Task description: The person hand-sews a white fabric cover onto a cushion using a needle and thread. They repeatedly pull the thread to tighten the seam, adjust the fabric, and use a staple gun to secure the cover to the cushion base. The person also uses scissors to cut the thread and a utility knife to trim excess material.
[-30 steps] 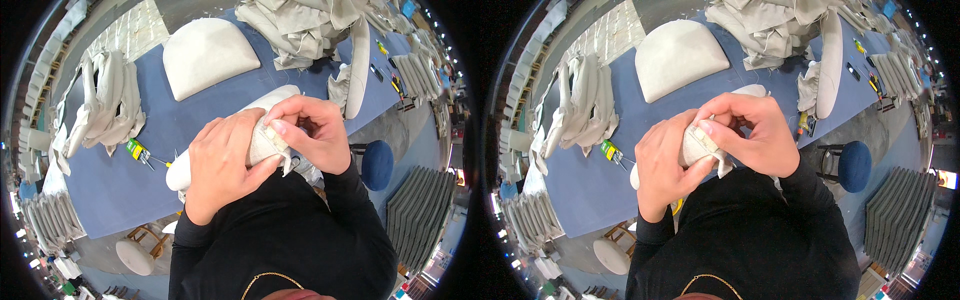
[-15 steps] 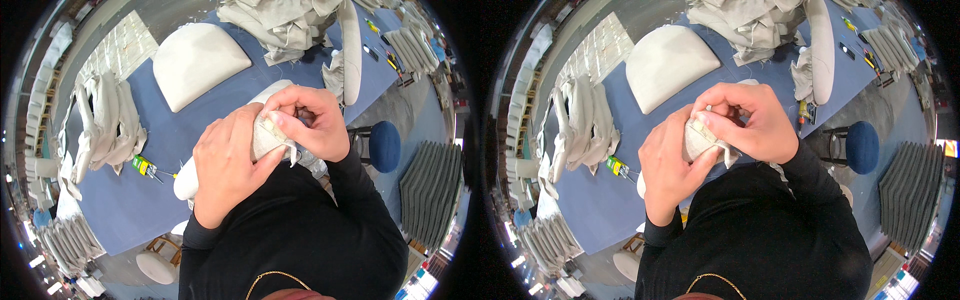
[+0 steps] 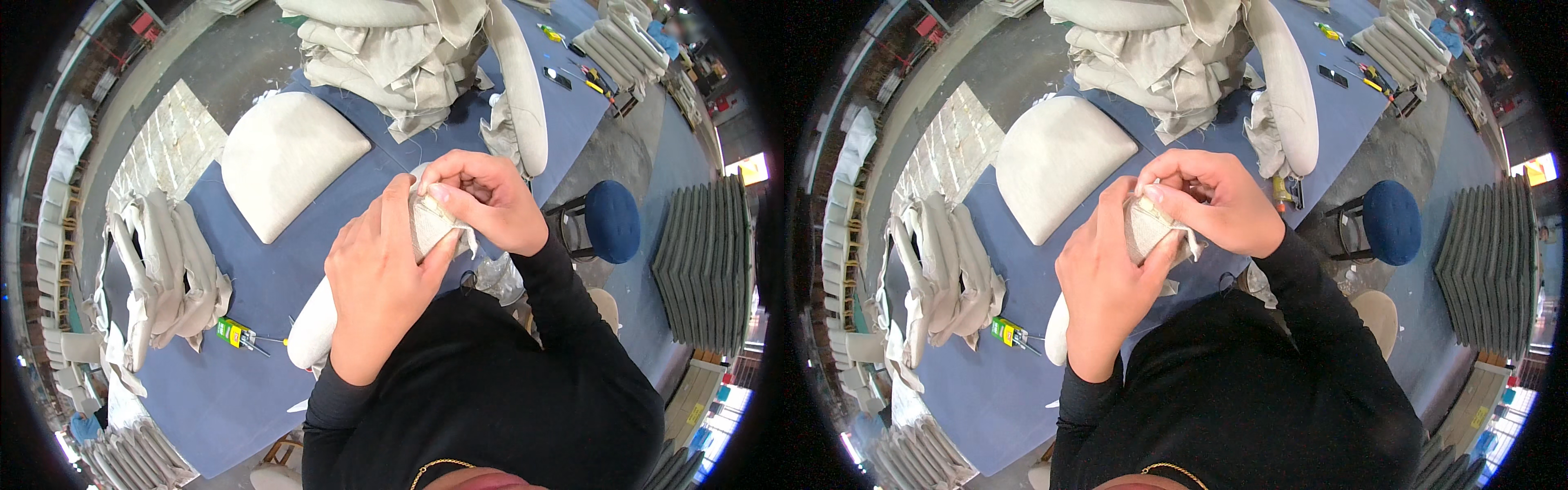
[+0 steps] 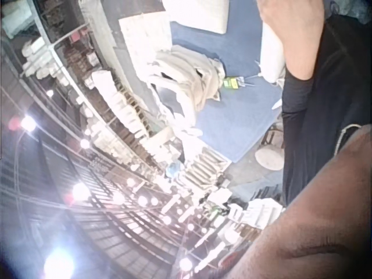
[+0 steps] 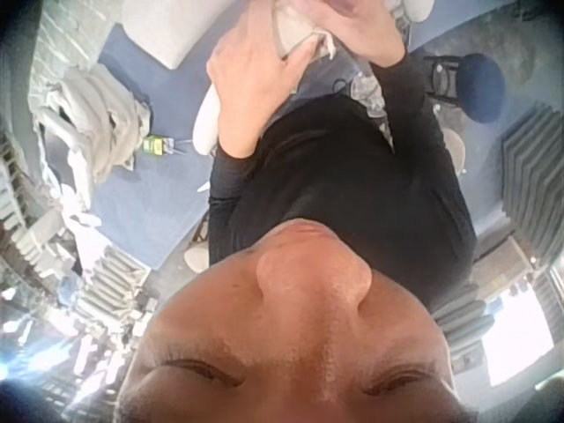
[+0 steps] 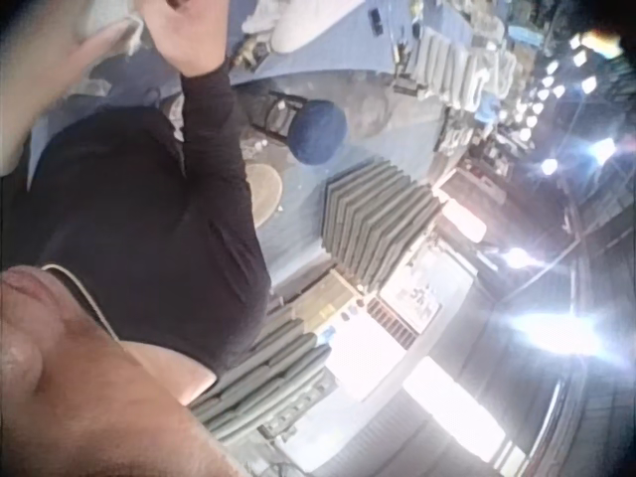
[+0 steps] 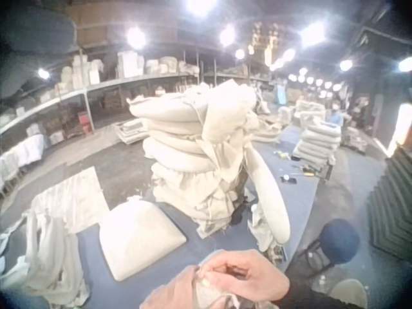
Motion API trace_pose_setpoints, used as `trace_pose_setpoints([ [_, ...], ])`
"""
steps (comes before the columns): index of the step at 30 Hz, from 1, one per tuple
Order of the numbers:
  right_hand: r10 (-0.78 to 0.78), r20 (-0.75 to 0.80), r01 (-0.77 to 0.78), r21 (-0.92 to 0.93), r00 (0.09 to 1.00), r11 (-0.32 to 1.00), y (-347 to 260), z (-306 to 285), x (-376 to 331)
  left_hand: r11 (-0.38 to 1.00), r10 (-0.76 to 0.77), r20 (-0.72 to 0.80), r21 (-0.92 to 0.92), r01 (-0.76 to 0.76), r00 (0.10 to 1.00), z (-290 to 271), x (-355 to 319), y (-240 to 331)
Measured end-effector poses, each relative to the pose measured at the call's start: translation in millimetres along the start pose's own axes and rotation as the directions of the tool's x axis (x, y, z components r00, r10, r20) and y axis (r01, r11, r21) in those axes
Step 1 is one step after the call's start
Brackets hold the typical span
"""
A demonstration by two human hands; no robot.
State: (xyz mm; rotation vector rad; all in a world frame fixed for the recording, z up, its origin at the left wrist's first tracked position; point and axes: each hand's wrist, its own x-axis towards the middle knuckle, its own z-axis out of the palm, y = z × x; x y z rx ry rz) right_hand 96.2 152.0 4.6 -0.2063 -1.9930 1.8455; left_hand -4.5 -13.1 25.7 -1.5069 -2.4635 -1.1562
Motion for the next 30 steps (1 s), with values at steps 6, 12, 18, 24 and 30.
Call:
trace_pose_setpoints([
  [6,0.045,0.046,-0.044,-0.004,0.998,0.999,-3,-2,-2,1.0,0.014,-0.003,0.023,-0.014,1.0,2,-4,-1],
  [12,-0.005,0.073,0.002,0.038,0.997,0.999,3,-1,3,0.999,0.005,-0.019,0.031,-0.004,1.0,3,-7,-3],
  [18,-0.01,0.038,0.009,0.024,0.999,1.0,6,-1,0,0.998,0.052,-0.024,-0.023,-0.053,0.998,2,-5,1],
  [24,0.009,0.05,-0.012,0.051,0.999,0.999,6,-2,1,0.998,0.063,-0.007,0.008,-0.063,0.998,5,-8,0],
  [30,0.004,0.066,-0.007,0.048,0.998,0.999,6,2,2,0.998,0.065,0.006,0.009,-0.065,0.998,-1,-10,-4],
])
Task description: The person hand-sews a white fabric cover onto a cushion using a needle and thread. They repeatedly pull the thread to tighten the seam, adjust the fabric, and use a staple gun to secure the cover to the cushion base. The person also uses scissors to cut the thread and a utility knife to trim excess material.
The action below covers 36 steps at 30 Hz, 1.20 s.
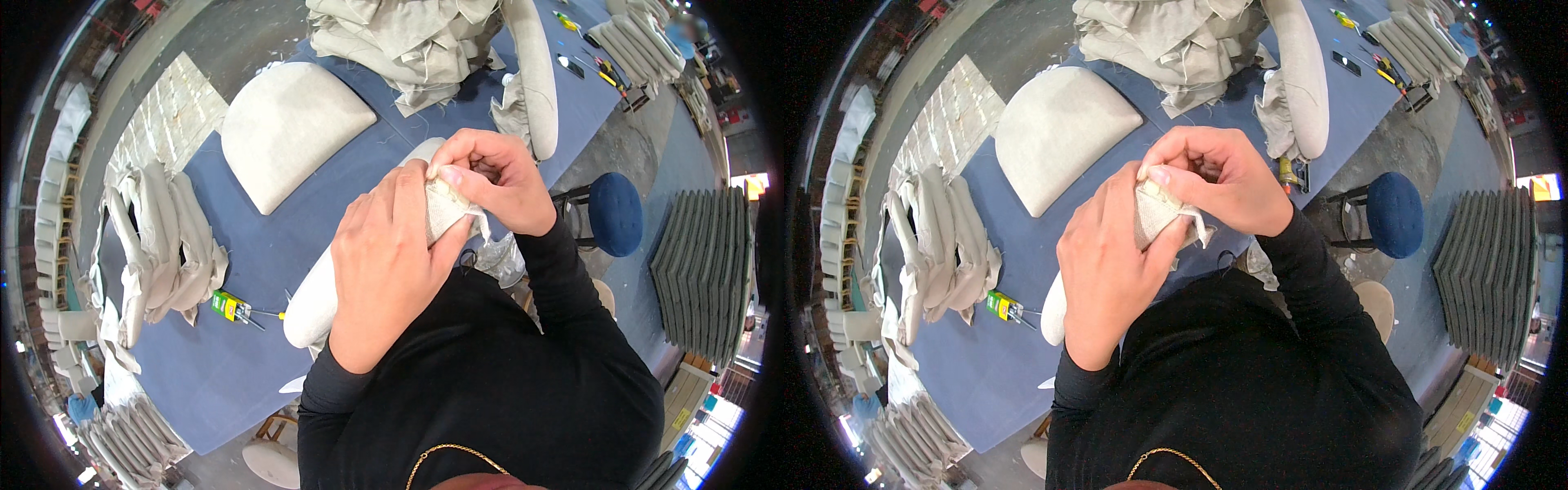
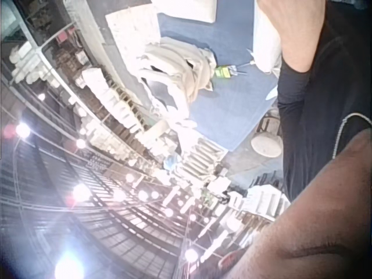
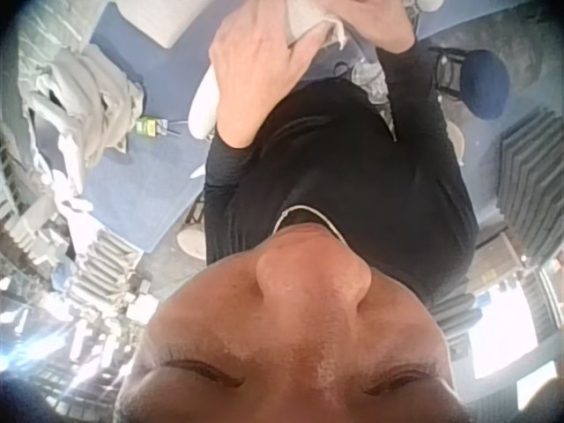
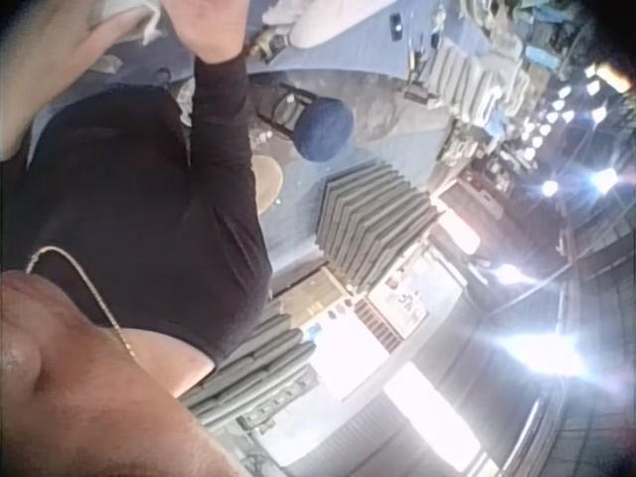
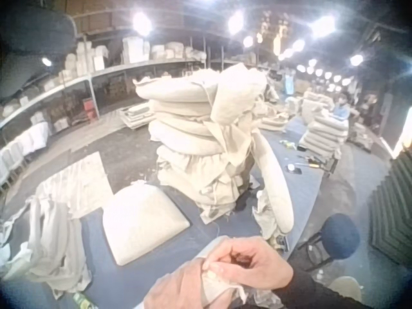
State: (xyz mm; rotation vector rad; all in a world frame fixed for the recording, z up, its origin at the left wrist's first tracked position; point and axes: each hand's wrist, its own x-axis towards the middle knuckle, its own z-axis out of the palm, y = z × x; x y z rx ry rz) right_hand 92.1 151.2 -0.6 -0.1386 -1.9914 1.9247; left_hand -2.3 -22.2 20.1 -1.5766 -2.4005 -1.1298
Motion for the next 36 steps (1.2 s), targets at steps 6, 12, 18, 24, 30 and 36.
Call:
trace_pose_setpoints([
  [6,-0.014,0.0,0.014,0.021,1.0,1.0,-2,3,0,0.999,-0.034,0.024,0.034,0.033,0.999,-2,2,0],
  [12,-0.096,-0.029,0.099,0.105,0.995,0.99,12,3,8,0.993,-0.072,0.028,0.091,0.07,0.997,-2,11,3],
  [18,0.008,0.054,-0.051,0.862,0.999,0.504,100,-35,-23,0.994,-0.105,0.004,0.013,0.105,0.994,-24,33,-29],
  [24,0.468,-0.186,-0.501,-0.229,0.864,0.835,347,-81,-112,0.989,-0.143,0.035,-0.045,0.144,0.989,-47,37,-85],
  [30,0.525,-0.203,-0.552,-0.479,0.826,0.683,353,-54,-100,0.982,-0.186,-0.095,-0.052,0.182,0.978,-90,-19,-115],
  [36,-0.086,-0.73,-0.505,-0.548,0.678,0.667,359,-163,-131,0.964,-0.256,-0.18,0.019,0.264,0.95,-107,-69,-126],
])
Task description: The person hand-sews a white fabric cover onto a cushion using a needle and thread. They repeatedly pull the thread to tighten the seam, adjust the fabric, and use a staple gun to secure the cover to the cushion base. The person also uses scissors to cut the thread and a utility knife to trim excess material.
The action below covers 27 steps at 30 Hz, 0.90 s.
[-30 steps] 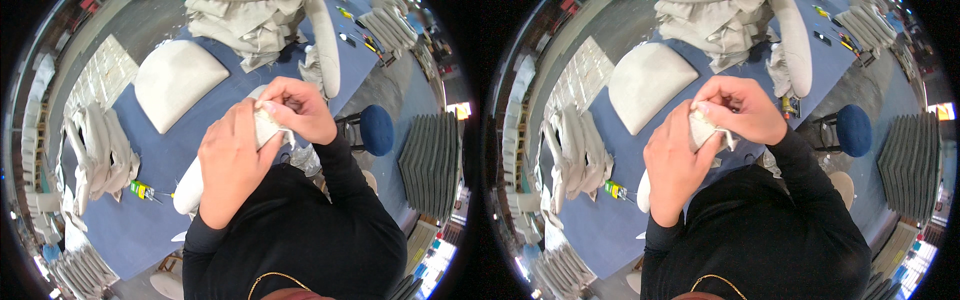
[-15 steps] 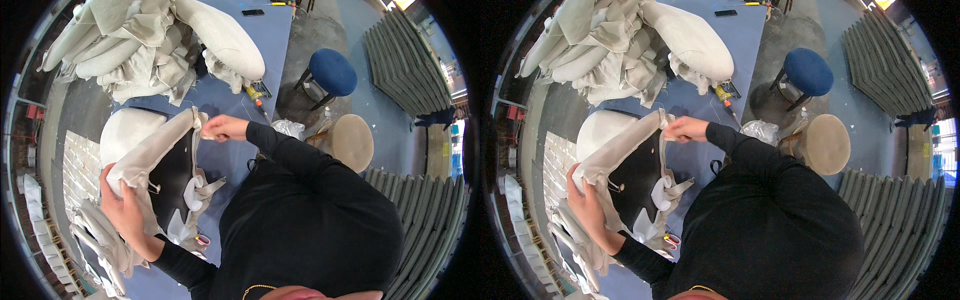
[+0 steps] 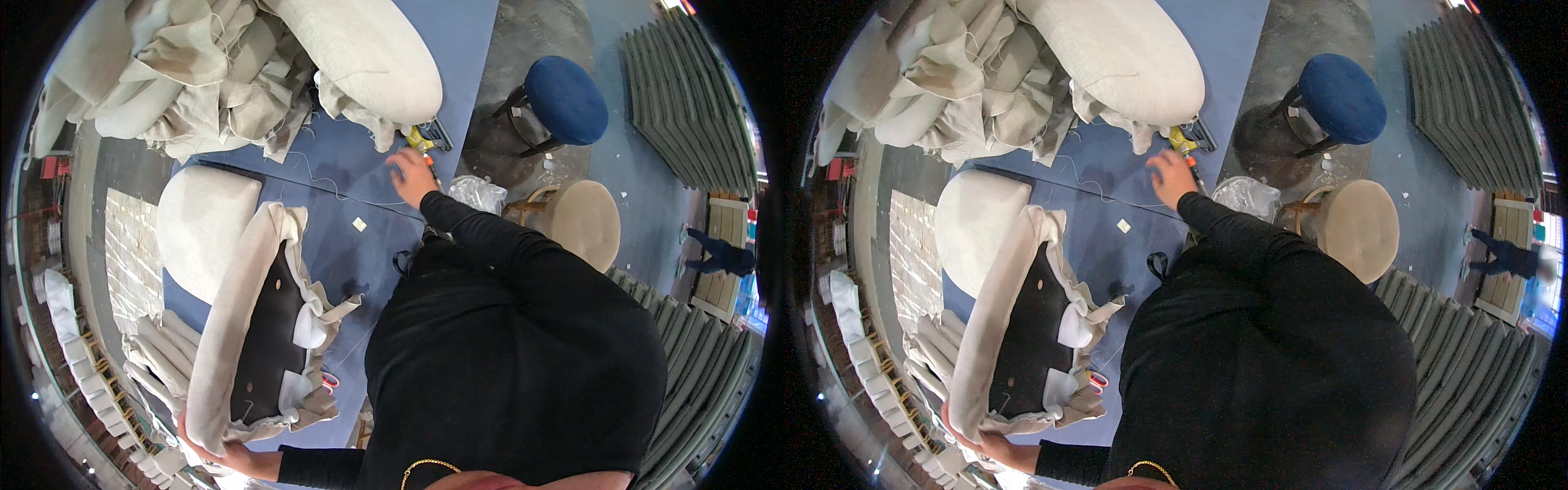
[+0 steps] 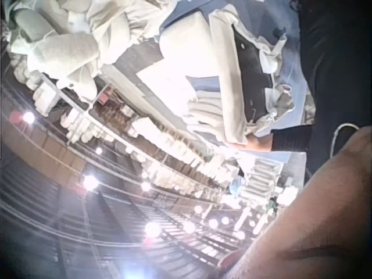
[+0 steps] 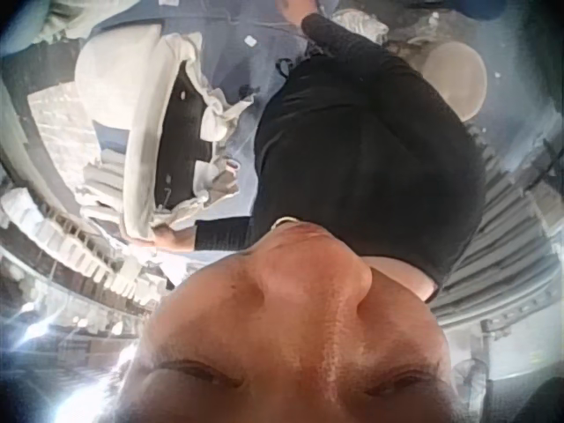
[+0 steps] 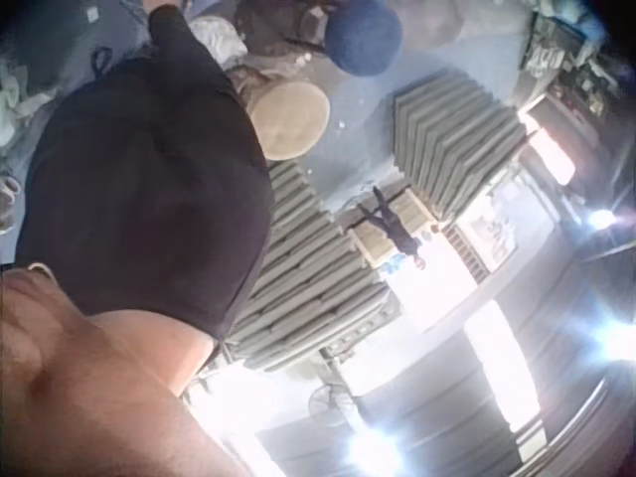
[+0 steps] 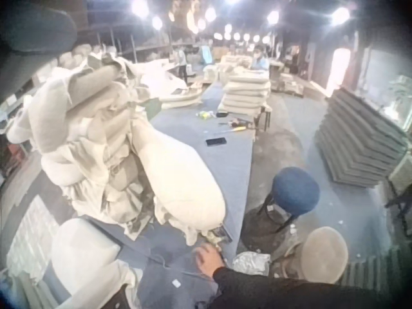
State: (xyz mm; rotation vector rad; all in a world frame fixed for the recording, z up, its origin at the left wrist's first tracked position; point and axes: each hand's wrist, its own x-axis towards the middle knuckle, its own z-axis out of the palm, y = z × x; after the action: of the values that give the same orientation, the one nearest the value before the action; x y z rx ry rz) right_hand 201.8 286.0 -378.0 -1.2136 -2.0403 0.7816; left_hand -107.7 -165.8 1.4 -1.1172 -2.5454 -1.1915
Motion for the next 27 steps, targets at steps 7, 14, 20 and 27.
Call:
trace_pose_setpoints([
  [7,0.159,-0.011,-0.155,-0.29,0.987,0.944,43,-2,55,0.995,-0.065,-0.103,0.071,0.073,0.993,-3,-6,15],
  [14,0.052,0.444,0.114,-0.339,0.895,0.934,20,-14,55,0.94,-0.241,-0.154,-0.283,0.191,0.958,-2,-8,18],
  [20,-0.002,0.447,0.019,-0.035,0.895,0.999,11,-4,5,0.985,-0.095,-0.148,-0.158,0.072,0.984,3,32,-3],
  [27,-0.298,0.784,-0.071,0.397,0.545,0.915,-221,-50,-21,0.986,-0.132,-0.227,-0.132,0.104,0.965,-10,21,-3],
])
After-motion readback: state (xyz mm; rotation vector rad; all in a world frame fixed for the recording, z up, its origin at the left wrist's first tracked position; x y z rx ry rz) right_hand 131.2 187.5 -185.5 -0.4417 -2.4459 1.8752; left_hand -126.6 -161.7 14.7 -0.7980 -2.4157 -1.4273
